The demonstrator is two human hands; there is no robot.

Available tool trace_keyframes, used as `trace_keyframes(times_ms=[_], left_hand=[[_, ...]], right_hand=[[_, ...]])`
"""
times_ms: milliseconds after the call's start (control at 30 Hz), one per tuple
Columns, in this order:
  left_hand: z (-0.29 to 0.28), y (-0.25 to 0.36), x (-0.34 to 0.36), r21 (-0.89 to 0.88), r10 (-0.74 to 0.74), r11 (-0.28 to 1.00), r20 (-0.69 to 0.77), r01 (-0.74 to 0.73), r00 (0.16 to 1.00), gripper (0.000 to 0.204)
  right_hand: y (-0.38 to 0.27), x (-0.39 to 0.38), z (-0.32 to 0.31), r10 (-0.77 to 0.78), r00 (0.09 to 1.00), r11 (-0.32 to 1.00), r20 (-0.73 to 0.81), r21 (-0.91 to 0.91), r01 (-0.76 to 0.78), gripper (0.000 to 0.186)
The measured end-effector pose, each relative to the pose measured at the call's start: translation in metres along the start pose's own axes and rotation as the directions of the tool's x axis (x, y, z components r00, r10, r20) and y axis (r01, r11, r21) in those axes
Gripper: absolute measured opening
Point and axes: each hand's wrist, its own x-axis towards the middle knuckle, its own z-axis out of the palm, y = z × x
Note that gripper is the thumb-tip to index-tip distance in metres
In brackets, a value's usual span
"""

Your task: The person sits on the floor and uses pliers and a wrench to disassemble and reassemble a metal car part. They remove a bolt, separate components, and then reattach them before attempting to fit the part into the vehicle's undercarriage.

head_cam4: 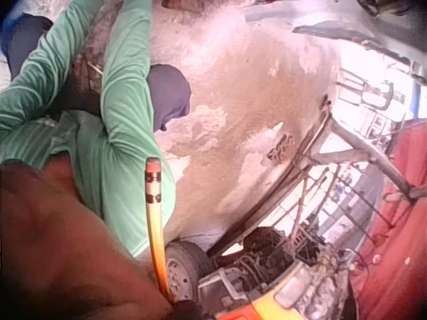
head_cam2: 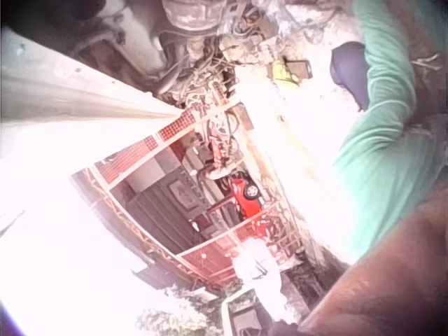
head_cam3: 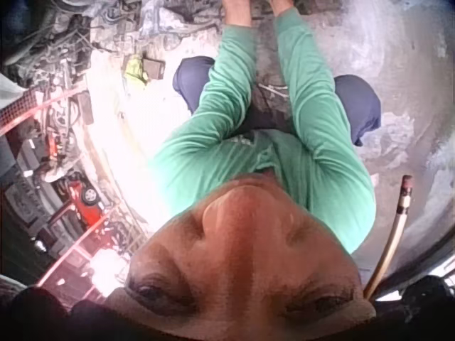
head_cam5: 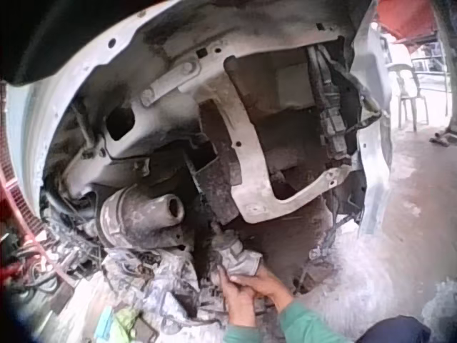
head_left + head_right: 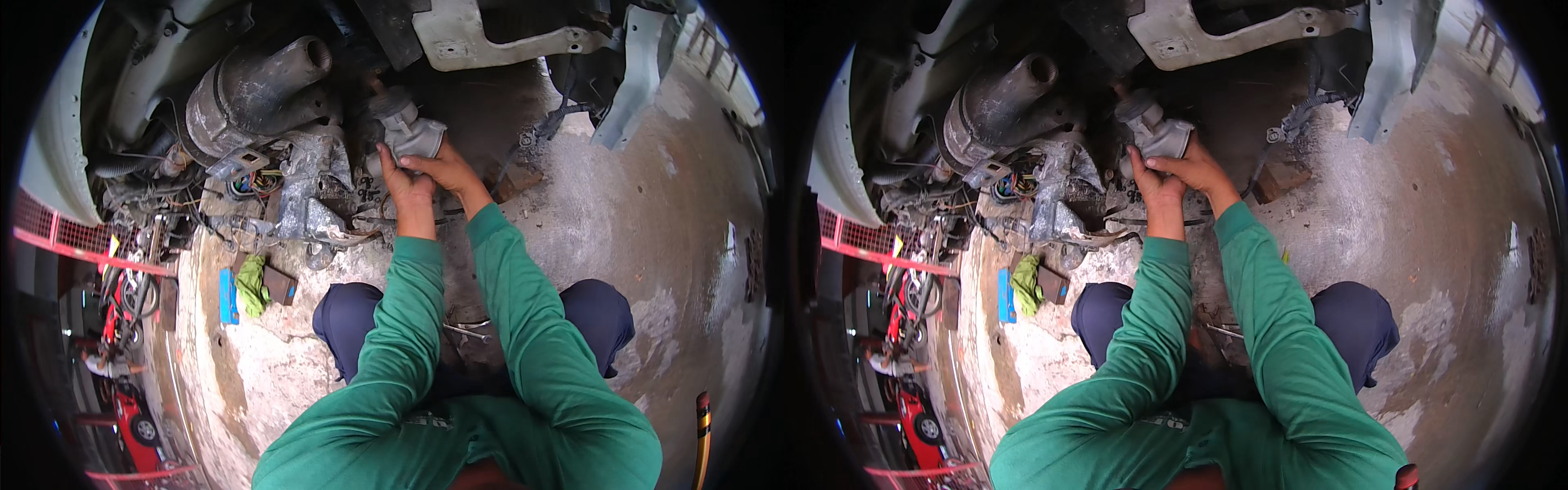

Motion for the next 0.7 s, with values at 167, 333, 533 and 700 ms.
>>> trace_keyframes(times_ms=[167,333,533,700], left_hand=[[-0.006,0.005,0.004,0.046,-0.007,0.999,0.078,0.004,0.997,0.074],[-0.008,0.002,-0.004,0.161,-0.03,0.987,0.119,0.01,0.992,0.076],[-0.029,0.013,-0.016,0.231,-0.133,0.967,0.094,0.108,0.987,0.084],[-0.019,0.008,-0.039,0.418,-0.124,0.899,-0.048,0.133,0.991,0.094]], right_hand=[[0.011,0.005,0.008,-0.071,0.996,0.997,-0.059,-0.006,0.071,0.093],[0.009,0.004,0.016,-0.071,0.977,0.994,-0.203,0.072,0.087,0.086],[-0.016,-0.012,0.046,0.019,0.977,0.871,-0.211,0.483,0.087,0.074],[-0.002,-0.002,0.036,0.007,0.979,0.852,-0.202,0.513,0.1,0.076]])
